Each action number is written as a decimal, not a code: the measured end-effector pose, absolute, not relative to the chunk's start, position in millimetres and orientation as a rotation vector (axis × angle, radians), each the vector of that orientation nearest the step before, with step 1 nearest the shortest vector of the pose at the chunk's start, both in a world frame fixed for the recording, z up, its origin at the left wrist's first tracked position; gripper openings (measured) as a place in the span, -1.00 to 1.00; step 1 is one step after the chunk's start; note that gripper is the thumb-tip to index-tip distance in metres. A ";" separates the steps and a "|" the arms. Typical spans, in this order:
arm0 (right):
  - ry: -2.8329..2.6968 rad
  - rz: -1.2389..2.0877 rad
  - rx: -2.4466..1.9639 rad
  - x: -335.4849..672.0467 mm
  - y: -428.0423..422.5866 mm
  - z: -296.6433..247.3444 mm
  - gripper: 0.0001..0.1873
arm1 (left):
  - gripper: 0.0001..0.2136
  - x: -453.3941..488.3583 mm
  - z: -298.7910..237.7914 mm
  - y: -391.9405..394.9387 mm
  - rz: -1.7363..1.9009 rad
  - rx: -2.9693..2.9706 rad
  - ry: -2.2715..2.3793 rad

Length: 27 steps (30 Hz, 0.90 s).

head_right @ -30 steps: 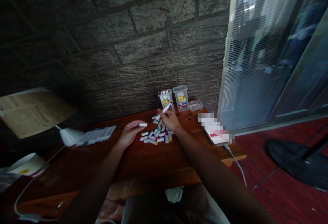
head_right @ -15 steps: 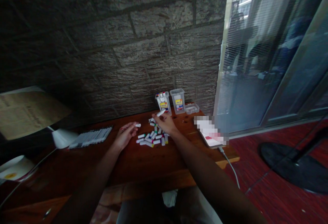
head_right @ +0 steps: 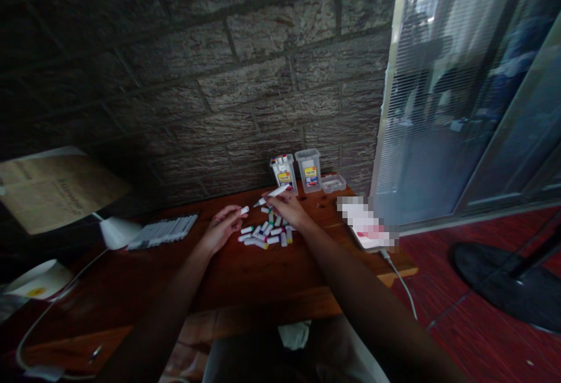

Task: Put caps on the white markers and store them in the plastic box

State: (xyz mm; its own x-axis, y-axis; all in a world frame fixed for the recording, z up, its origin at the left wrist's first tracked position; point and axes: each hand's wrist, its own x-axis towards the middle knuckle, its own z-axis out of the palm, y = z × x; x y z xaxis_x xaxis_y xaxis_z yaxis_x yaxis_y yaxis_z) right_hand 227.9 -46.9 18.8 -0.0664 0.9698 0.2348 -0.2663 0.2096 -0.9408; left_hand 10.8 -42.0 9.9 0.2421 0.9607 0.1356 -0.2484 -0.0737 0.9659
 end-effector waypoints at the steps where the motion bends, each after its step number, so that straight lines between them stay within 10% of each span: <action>1: -1.167 1.234 -0.809 227.5 -47.5 19.6 -0.66 | -0.60 10.5 9.8 -42.2 1.184 1.225 0.784; 27: -1.433 1.281 -0.751 225.0 -58.0 21.9 -0.62 | -0.64 10.0 8.3 -43.8 1.152 1.236 0.787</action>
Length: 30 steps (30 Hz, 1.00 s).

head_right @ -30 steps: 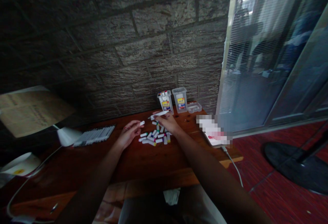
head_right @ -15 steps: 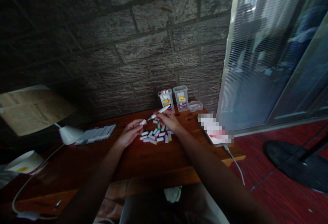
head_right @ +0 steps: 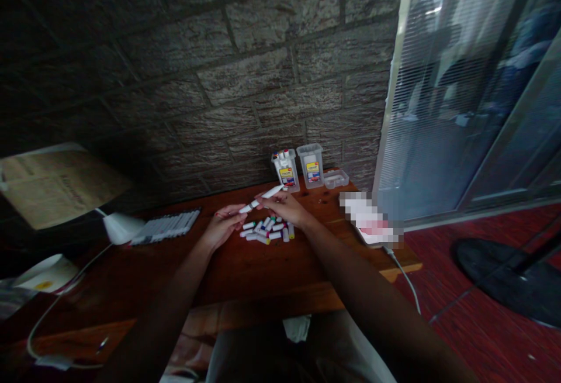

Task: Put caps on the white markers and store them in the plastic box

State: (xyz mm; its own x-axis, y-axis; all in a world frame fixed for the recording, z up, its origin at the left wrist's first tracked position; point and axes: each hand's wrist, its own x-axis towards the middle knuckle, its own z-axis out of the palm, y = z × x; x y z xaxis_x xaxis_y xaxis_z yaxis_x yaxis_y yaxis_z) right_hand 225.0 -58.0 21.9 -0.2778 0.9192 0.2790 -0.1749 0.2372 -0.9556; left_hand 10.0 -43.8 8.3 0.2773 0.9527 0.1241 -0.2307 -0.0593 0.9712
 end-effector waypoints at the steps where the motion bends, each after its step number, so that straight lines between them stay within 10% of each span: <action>1: -1.451 1.283 -0.761 225.1 -58.3 21.4 -0.61 | -0.63 9.9 8.5 -43.7 1.158 1.234 0.785; 30: -1.530 1.290 -0.760 222.3 -63.7 19.8 -0.56 | -0.60 7.7 5.8 -43.0 1.124 1.340 0.767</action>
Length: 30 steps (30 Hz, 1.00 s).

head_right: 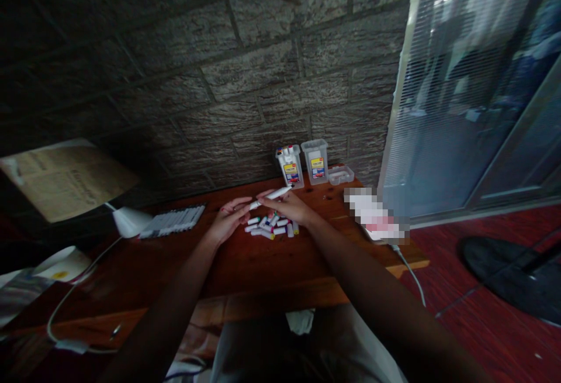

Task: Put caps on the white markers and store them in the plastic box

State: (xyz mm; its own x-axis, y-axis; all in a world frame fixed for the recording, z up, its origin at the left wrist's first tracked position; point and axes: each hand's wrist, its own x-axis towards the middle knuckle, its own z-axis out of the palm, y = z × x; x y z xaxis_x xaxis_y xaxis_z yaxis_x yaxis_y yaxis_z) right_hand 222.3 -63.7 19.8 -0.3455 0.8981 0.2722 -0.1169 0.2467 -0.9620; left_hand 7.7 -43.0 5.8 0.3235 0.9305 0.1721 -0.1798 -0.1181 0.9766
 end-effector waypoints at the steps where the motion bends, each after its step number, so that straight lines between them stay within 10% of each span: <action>1: -1.532 1.293 -0.761 222.1 -64.3 20.0 -0.56 | -0.60 7.6 5.5 -42.8 1.121 1.347 0.772; 30: -0.863 1.533 -0.828 227.2 -49.5 25.0 -0.81 | -0.59 3.1 1.7 -27.9 1.392 1.240 0.953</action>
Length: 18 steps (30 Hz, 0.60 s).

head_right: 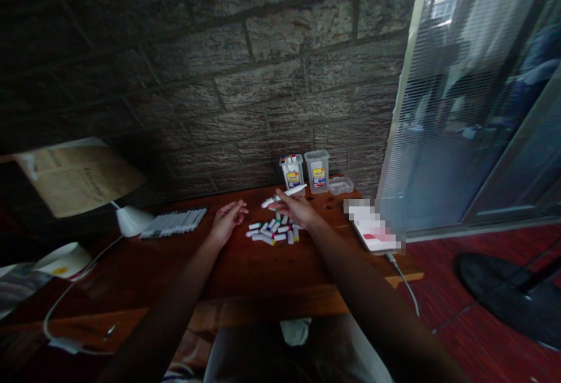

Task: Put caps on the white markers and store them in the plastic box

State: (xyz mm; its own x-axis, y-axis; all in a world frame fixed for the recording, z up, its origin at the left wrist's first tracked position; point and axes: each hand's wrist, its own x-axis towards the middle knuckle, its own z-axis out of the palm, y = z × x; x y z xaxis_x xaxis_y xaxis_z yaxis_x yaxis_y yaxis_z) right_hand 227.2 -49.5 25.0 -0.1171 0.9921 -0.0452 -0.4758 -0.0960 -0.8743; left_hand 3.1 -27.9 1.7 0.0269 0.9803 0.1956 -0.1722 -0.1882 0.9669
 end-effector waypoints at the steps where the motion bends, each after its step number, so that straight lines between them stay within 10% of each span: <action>1: -0.832 1.538 -0.818 228.4 -49.2 25.6 -0.83 | -0.58 2.9 2.1 -28.0 1.398 1.233 0.961; 18: -0.841 1.403 -0.886 234.1 -42.0 19.6 -0.73 | -0.75 2.5 -23.1 -16.4 1.386 1.932 1.282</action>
State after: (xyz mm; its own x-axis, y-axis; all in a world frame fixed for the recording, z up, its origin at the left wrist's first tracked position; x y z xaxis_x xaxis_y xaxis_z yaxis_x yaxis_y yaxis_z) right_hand 234.1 -42.0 19.6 0.0062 0.9996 -0.0284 -0.4462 -0.0226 -0.8946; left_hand 2.5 -16.4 -23.1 0.0694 0.8653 0.4965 0.4279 -0.4754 0.7687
